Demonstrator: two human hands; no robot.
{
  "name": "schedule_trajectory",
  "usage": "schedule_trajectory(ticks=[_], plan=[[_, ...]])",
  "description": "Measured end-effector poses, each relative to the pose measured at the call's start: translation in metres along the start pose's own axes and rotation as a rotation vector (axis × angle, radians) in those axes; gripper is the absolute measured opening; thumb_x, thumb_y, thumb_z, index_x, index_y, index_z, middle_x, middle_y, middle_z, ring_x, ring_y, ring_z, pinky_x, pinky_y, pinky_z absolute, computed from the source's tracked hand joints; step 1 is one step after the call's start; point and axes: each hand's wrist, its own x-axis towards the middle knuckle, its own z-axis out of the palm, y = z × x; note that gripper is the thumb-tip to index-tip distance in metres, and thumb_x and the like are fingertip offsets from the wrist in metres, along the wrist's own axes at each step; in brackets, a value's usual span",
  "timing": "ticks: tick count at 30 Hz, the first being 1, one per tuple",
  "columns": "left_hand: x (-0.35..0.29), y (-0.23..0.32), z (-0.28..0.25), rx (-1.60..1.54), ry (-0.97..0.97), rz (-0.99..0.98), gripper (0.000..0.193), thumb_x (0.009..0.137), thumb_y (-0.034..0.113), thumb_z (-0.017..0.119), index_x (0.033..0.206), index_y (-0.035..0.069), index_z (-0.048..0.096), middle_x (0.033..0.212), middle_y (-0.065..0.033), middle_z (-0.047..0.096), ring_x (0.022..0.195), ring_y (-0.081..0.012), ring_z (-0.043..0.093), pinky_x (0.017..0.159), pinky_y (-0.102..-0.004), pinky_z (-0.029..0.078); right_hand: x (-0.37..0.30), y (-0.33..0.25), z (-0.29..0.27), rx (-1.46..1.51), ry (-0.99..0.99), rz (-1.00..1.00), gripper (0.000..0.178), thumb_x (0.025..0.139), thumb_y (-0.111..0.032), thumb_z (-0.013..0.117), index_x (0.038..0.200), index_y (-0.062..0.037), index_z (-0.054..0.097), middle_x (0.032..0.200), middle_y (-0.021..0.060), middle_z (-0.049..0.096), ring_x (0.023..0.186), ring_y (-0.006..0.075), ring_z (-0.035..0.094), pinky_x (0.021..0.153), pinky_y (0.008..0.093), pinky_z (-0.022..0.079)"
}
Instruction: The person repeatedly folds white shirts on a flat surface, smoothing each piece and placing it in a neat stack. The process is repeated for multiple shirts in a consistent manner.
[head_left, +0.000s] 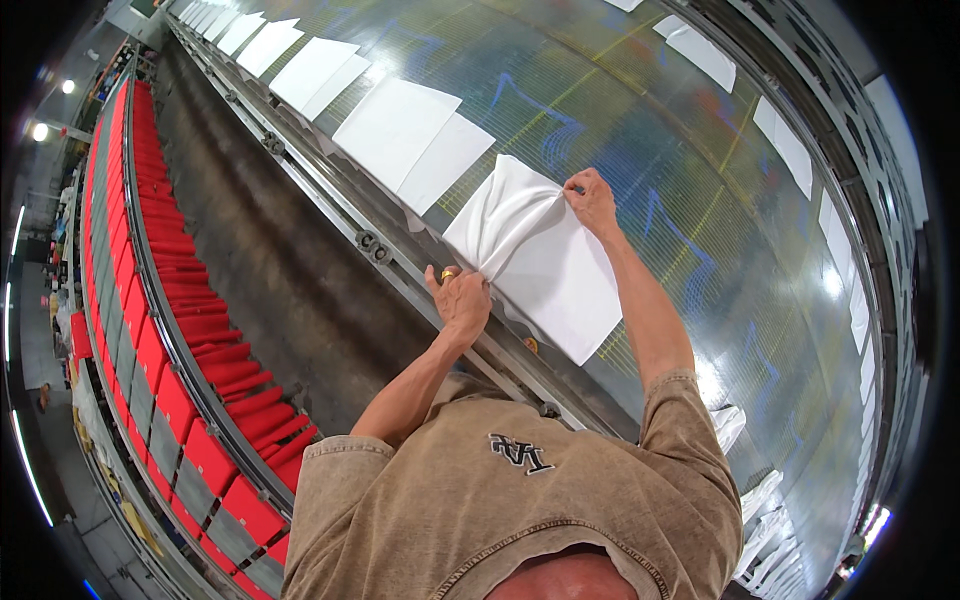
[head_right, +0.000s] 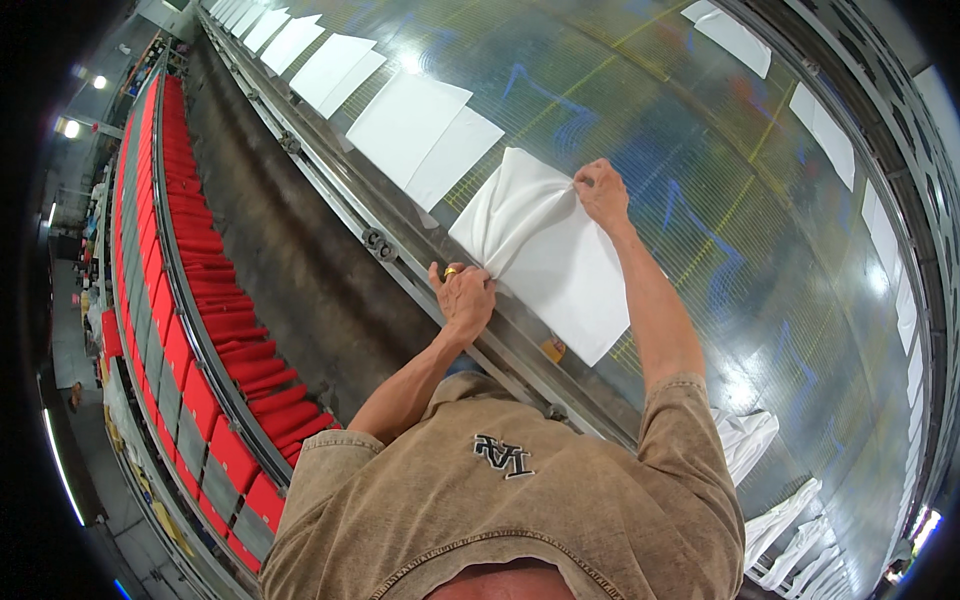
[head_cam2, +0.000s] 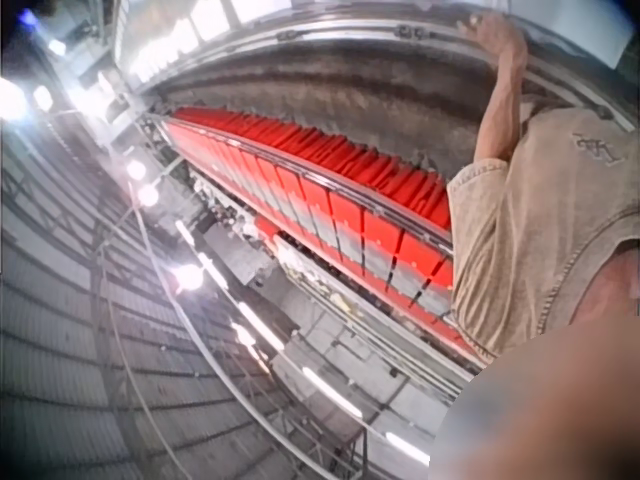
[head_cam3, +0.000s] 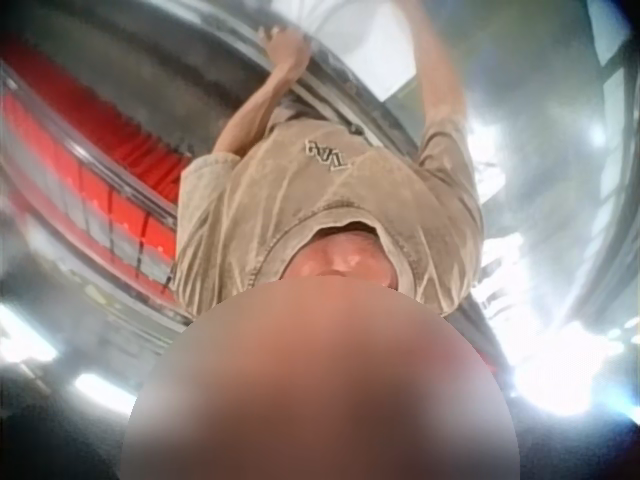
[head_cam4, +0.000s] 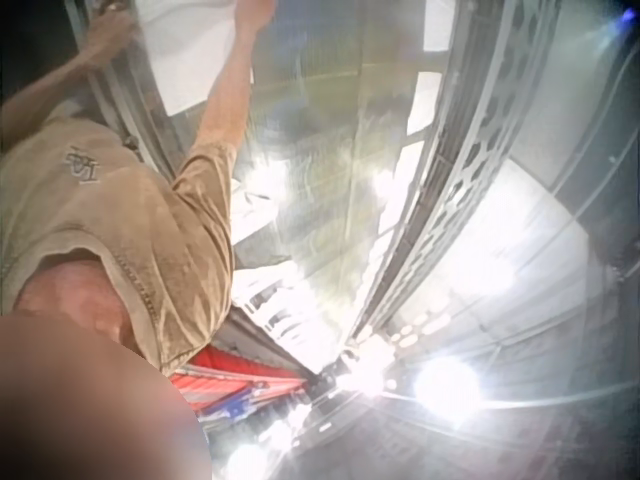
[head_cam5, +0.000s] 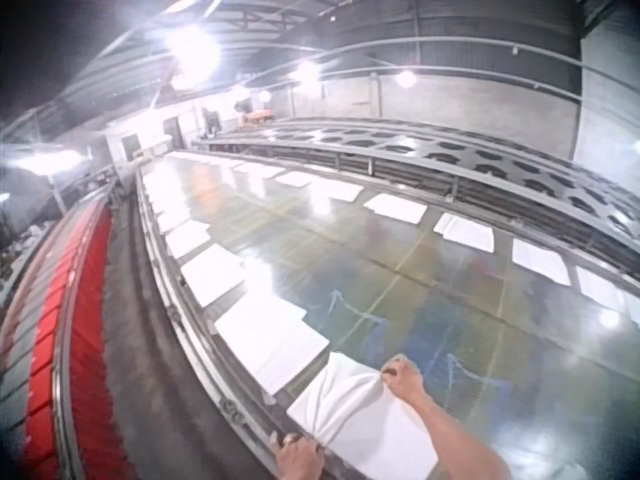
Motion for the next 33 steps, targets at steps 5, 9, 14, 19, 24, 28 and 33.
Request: schedule_trajectory(ticks=[5,9,14,19,24,28,33], plan=[[-0.0009,-0.0005,-0.0009,-0.004,-0.049,-0.019,0.013,0.087,0.02,0.07,0.085,0.011,0.078,0.091,-0.0066,0.074,0.112,-0.0278,0.061,0.118,-0.0574,0.016,0.001,0.0049,-0.0013,0.021,-0.003,-0.004,0.008,0.084,-0.017,0.07,0.086,-0.0132,0.076,0.109,0.004,0.065,0.099,0.0279,0.064,0.085,0.0414,0.05],[0.0004,-0.002,0.0004,-0.005,-0.047,0.002,0.011,0.085,0.02,0.072,0.085,0.011,0.078,0.091,-0.0067,0.074,0.111,-0.0278,0.061,0.116,-0.057,0.018,0.0012,0.0057,-0.0022,0.055,-0.001,-0.013,0.008,0.083,-0.018,0.07,0.086,-0.013,0.076,0.107,0.0045,0.065,0.098,0.0281,0.064,0.085,0.0413,0.05],[-0.0007,-0.0078,0.0028,-0.04,-0.064,0.031,0.01,0.085,0.02,0.072,0.086,0.012,0.078,0.09,-0.0058,0.074,0.109,-0.0277,0.061,0.114,-0.0569,0.02,0.0005,0.0046,-0.0037,0.045,-0.007,0.002,0.008,0.083,-0.019,0.071,0.086,-0.0132,0.076,0.108,0.0045,0.065,0.097,0.0281,0.065,0.085,0.0414,0.05],[-0.0011,-0.0083,0.0018,-0.031,-0.022,0.058,0.01,0.085,0.019,0.072,0.088,0.013,0.078,0.092,-0.005,0.074,0.109,-0.0273,0.062,0.114,-0.0547,0.022,0.0014,0.0064,-0.0031,0.064,-0.005,0.01,0.009,0.083,-0.018,0.07,0.086,-0.0134,0.076,0.108,0.005,0.065,0.098,0.0286,0.065,0.085,0.0421,0.051],[-0.0032,-0.0049,0.0013,-0.05,0.021,0.053,0.009,0.085,0.019,0.072,0.087,0.013,0.078,0.092,-0.0045,0.074,0.108,-0.0267,0.063,0.113,-0.0529,0.024,0.002,0.0072,-0.0029,0.058,-0.01,0.005,0.009,0.083,-0.019,0.07,0.086,-0.0139,0.076,0.108,0.0049,0.065,0.098,0.029,0.065,0.085,0.0424,0.051],[-0.003,-0.007,0.0042,-0.065,0.078,0.082,0.01,0.086,0.021,0.071,0.084,0.013,0.076,0.089,-0.0043,0.073,0.105,-0.027,0.063,0.112,-0.0539,0.025,0.0006,0.0048,-0.0028,0.082,0.0,0.031,0.008,0.083,-0.018,0.07,0.086,-0.0139,0.076,0.108,0.005,0.065,0.098,0.0285,0.065,0.085,0.0417,0.051],[-0.0023,-0.0071,0.0058,-0.079,0.088,0.082,0.009,0.085,0.021,0.071,0.083,0.013,0.076,0.088,-0.0034,0.072,0.104,-0.0266,0.063,0.112,-0.0542,0.026,0.0011,0.0051,-0.0041,0.084,-0.004,0.003,0.008,0.083,-0.018,0.07,0.086,-0.0136,0.076,0.106,0.0051,0.065,0.097,0.0279,0.065,0.084,0.0411,0.051]])
